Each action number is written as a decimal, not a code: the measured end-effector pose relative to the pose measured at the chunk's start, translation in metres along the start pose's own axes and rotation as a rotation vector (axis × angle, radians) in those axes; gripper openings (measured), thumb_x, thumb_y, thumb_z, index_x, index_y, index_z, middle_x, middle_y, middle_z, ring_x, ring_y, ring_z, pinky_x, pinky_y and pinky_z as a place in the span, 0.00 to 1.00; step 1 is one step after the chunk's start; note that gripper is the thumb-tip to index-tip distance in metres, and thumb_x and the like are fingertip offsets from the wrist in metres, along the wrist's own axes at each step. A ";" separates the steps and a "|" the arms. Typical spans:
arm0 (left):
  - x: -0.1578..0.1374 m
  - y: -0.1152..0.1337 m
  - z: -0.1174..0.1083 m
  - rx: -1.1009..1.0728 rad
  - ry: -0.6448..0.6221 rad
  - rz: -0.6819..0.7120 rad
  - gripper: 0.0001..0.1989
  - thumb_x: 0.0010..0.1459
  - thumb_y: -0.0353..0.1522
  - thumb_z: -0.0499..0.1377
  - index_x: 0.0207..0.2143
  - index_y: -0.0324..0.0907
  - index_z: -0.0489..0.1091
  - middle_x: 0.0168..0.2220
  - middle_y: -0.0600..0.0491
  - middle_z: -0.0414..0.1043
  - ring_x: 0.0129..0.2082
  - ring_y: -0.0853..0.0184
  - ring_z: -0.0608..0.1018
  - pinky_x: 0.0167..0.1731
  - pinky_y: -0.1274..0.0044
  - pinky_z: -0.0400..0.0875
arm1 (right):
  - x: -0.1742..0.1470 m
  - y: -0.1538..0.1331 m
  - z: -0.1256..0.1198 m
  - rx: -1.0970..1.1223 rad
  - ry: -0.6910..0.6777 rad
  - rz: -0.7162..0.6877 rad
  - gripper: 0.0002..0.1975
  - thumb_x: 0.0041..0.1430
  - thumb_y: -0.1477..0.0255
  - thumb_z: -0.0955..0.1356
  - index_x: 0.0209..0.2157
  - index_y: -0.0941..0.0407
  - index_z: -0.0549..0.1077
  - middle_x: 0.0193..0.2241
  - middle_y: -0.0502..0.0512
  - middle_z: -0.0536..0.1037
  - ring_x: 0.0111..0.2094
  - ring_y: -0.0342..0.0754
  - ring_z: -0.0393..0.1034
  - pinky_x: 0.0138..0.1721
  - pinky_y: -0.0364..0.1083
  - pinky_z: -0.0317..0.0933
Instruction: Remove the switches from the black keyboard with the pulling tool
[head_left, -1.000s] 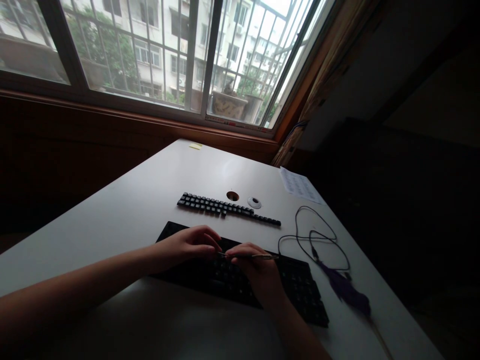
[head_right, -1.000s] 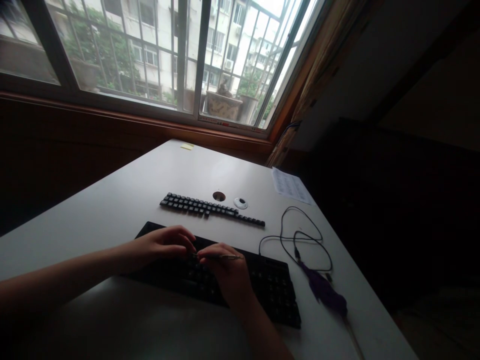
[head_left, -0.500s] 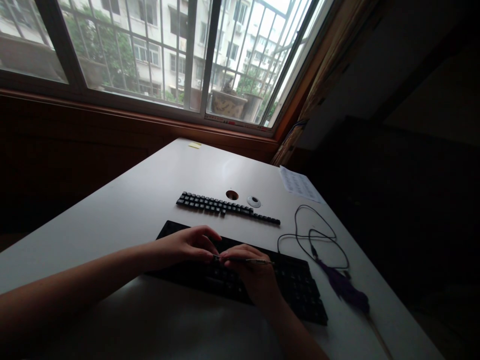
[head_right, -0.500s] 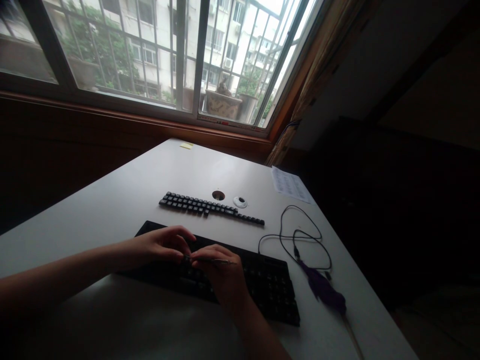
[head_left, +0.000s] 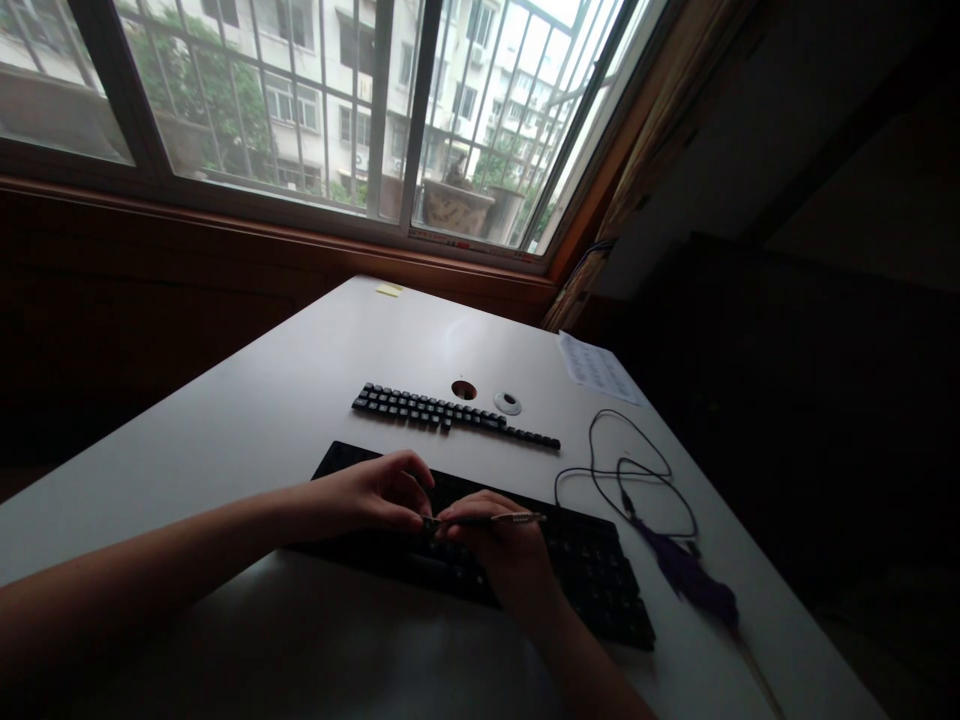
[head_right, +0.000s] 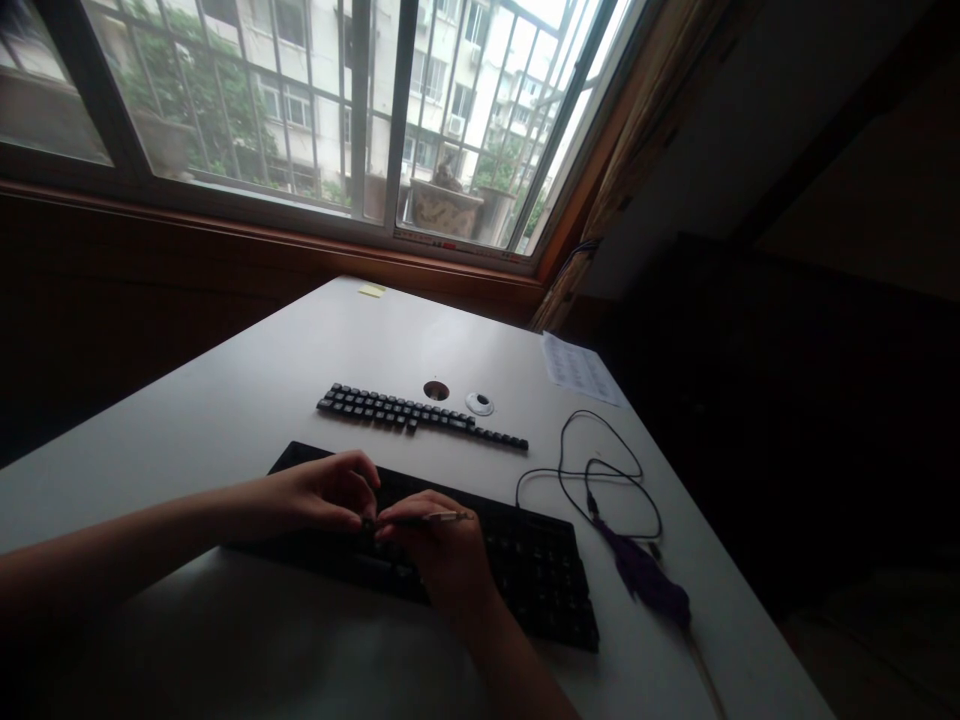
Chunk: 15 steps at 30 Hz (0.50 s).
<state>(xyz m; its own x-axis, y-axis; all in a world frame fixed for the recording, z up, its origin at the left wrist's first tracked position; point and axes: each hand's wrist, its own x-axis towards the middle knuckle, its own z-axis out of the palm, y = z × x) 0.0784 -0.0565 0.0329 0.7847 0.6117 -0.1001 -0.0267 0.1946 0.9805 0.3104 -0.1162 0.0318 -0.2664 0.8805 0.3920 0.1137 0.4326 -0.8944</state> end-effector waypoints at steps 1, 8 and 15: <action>-0.001 0.002 0.000 0.012 0.000 0.000 0.21 0.54 0.33 0.67 0.47 0.42 0.64 0.41 0.50 0.76 0.42 0.64 0.77 0.44 0.70 0.68 | -0.001 0.000 0.000 0.007 0.002 0.011 0.04 0.60 0.72 0.72 0.37 0.51 0.81 0.31 0.52 0.79 0.30 0.46 0.76 0.31 0.45 0.71; -0.001 0.002 0.000 0.044 0.062 0.037 0.19 0.55 0.34 0.67 0.46 0.42 0.65 0.42 0.49 0.75 0.44 0.63 0.75 0.46 0.69 0.68 | -0.003 0.003 -0.008 -0.007 0.091 -0.001 0.04 0.61 0.71 0.70 0.36 0.54 0.79 0.33 0.54 0.79 0.33 0.49 0.76 0.35 0.49 0.72; 0.001 -0.004 -0.002 0.004 0.148 0.041 0.20 0.53 0.35 0.68 0.46 0.43 0.66 0.43 0.50 0.75 0.43 0.64 0.75 0.45 0.70 0.67 | -0.001 0.006 -0.013 -0.203 0.228 -0.079 0.02 0.61 0.74 0.70 0.36 0.53 0.76 0.35 0.53 0.75 0.37 0.48 0.72 0.40 0.49 0.68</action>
<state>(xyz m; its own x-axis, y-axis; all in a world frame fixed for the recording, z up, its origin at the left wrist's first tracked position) 0.0783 -0.0555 0.0284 0.6833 0.7253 -0.0836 -0.0536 0.1641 0.9850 0.3237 -0.1117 0.0290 -0.0630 0.8536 0.5171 0.2961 0.5108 -0.8071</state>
